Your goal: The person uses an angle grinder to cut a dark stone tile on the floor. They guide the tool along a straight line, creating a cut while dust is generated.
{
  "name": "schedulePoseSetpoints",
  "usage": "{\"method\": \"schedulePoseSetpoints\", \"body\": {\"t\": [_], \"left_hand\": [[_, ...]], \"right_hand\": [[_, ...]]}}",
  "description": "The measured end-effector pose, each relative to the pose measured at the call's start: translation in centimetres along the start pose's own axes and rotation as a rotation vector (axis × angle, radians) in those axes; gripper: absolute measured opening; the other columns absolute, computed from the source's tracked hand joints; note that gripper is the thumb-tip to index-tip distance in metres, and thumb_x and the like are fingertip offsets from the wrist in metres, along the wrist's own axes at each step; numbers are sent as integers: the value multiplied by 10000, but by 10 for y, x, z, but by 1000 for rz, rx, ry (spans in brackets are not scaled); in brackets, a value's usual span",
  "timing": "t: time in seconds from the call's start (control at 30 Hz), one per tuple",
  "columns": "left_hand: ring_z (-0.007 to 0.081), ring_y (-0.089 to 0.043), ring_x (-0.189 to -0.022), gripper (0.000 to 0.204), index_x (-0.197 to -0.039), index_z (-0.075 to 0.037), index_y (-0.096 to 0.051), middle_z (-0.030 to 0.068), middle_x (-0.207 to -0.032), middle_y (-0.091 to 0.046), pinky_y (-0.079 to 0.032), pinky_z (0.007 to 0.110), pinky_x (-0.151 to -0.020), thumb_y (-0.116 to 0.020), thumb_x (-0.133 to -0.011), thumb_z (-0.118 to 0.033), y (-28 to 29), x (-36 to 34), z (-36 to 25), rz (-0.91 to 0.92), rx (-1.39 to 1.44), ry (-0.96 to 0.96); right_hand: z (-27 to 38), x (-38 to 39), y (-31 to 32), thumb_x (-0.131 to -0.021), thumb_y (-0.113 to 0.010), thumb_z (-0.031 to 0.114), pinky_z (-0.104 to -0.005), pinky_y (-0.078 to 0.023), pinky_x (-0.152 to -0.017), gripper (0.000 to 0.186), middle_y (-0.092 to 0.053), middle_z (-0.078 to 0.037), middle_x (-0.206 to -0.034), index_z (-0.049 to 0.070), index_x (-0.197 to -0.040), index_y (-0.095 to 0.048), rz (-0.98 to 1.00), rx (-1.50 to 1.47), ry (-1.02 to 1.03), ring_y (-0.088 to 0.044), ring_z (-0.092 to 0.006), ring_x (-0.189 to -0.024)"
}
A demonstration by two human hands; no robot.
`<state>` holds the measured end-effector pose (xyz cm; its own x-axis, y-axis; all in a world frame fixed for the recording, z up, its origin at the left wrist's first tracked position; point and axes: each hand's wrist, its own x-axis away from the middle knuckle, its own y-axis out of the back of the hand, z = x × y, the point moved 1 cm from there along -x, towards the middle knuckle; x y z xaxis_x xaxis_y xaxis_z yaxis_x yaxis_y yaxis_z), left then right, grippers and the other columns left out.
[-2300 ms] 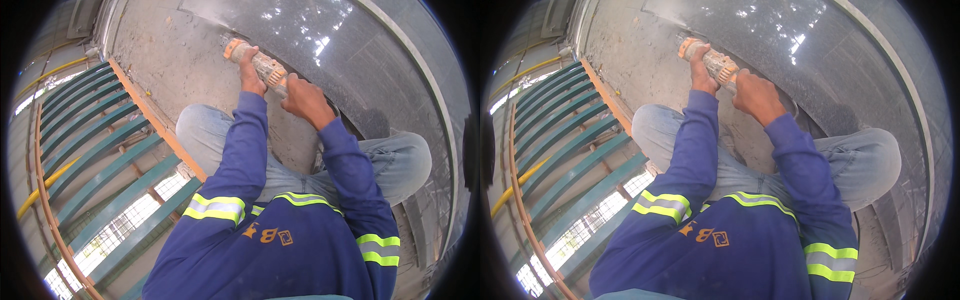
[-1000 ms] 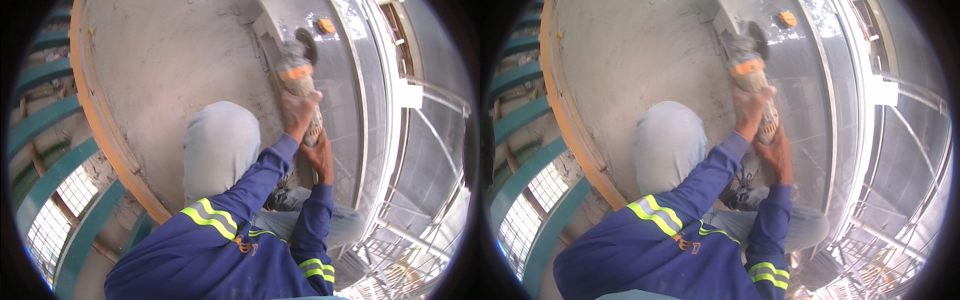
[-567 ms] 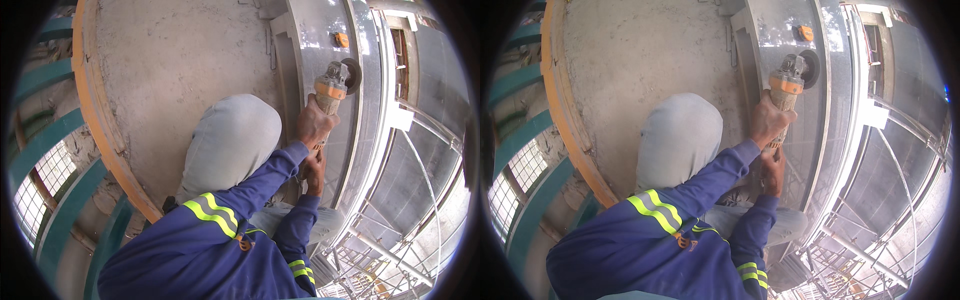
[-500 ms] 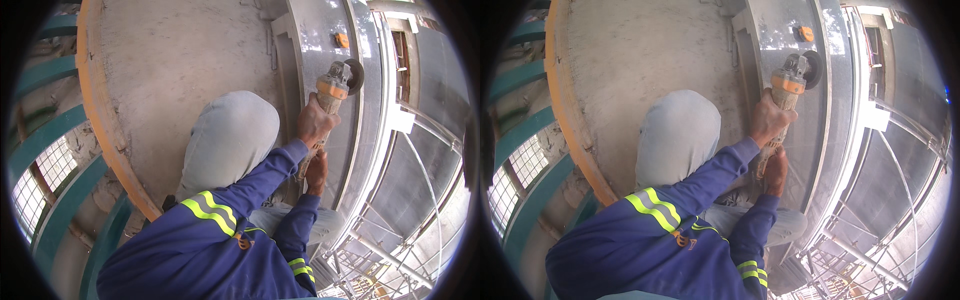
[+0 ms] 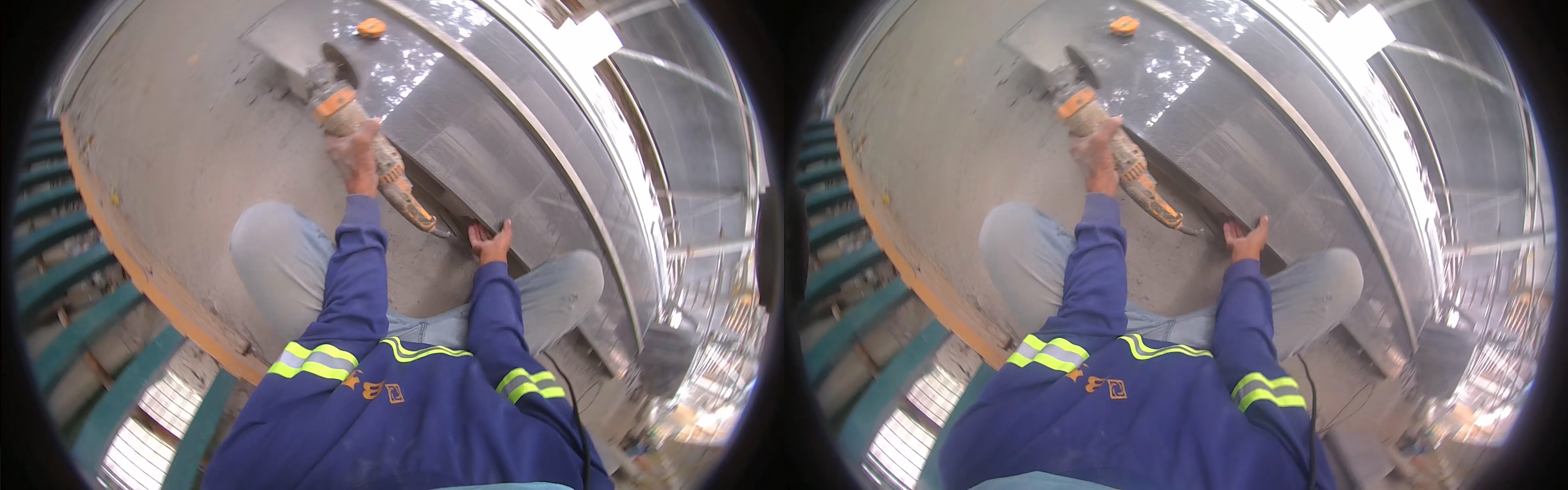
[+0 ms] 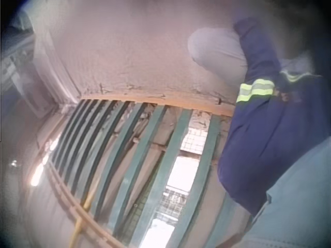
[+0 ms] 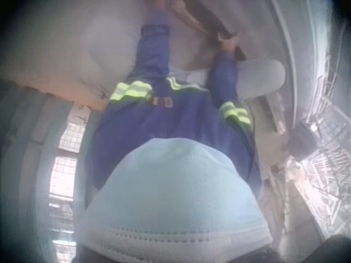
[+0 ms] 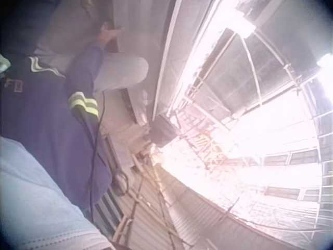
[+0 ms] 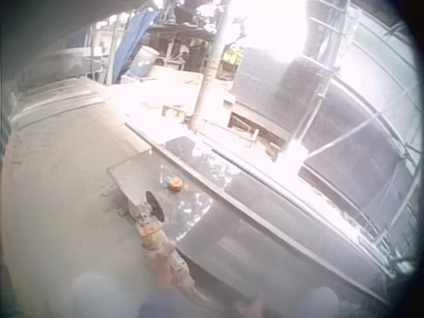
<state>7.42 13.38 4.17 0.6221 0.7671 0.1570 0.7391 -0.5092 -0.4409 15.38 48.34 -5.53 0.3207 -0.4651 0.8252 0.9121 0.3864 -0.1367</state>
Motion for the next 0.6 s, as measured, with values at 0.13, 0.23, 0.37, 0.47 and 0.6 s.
{"method": "schedulePoseSetpoints", "body": {"t": [0.13, 0.23, 0.37, 0.47, 0.6], "left_hand": [[201, -601, -937, 446, -1056, 51, -645, 107, -1081, -604, -514, 365, -829, -832, -703, -145, 6, 7, 19, 135, -3, 179], [186, -590, -1146, 344, -1153, -69, -698, 47, -1203, -624, -496, 388, -985, -743, -835, -193, 16, 7, 27, 266, 15, 404], [240, -557, -1207, 591, -1341, -9, -513, 110, -1288, -583, -429, 384, -1068, -673, -773, 13, 29, 14, 55, 616, -379, -198], [247, -643, -950, 477, -1171, 57, -538, 125, -1096, -588, -582, 395, -828, -748, -787, -133, -21, 43, 28, 292, -95, 416], [247, -628, -948, 513, -1158, 45, -537, 118, -1095, -566, -573, 396, -826, -773, -756, -169, -29, 63, 23, 276, -138, 390]], "right_hand": [[-1, -22, 0, -833, -693, 596, -626, -369, -1076, 837, -404, -250, -1420, 173, -1473, -358, 30, -53, -3, -429, -411, -1305], [-7, -14, -7, -857, -704, 556, -671, -344, -1081, 918, -363, -275, -1456, 126, -1532, -253, 71, -140, -44, -419, -476, -1313], [-11, -12, 11, -918, -614, 569, -619, -513, -893, 795, -531, -281, -1314, 135, -1511, -310, 93, 107, 90, -641, -430, -1058], [9, -4, 15, -937, -589, 549, -470, -537, -685, 661, -656, -243, -1092, 61, -1367, -471, 62, 194, 100, -707, -320, -777], [4, 10, 25, -930, -622, 516, -415, -528, -590, 601, -680, -203, -964, 14, -1248, -530, 49, 165, 146, -688, -268, -655]]}}
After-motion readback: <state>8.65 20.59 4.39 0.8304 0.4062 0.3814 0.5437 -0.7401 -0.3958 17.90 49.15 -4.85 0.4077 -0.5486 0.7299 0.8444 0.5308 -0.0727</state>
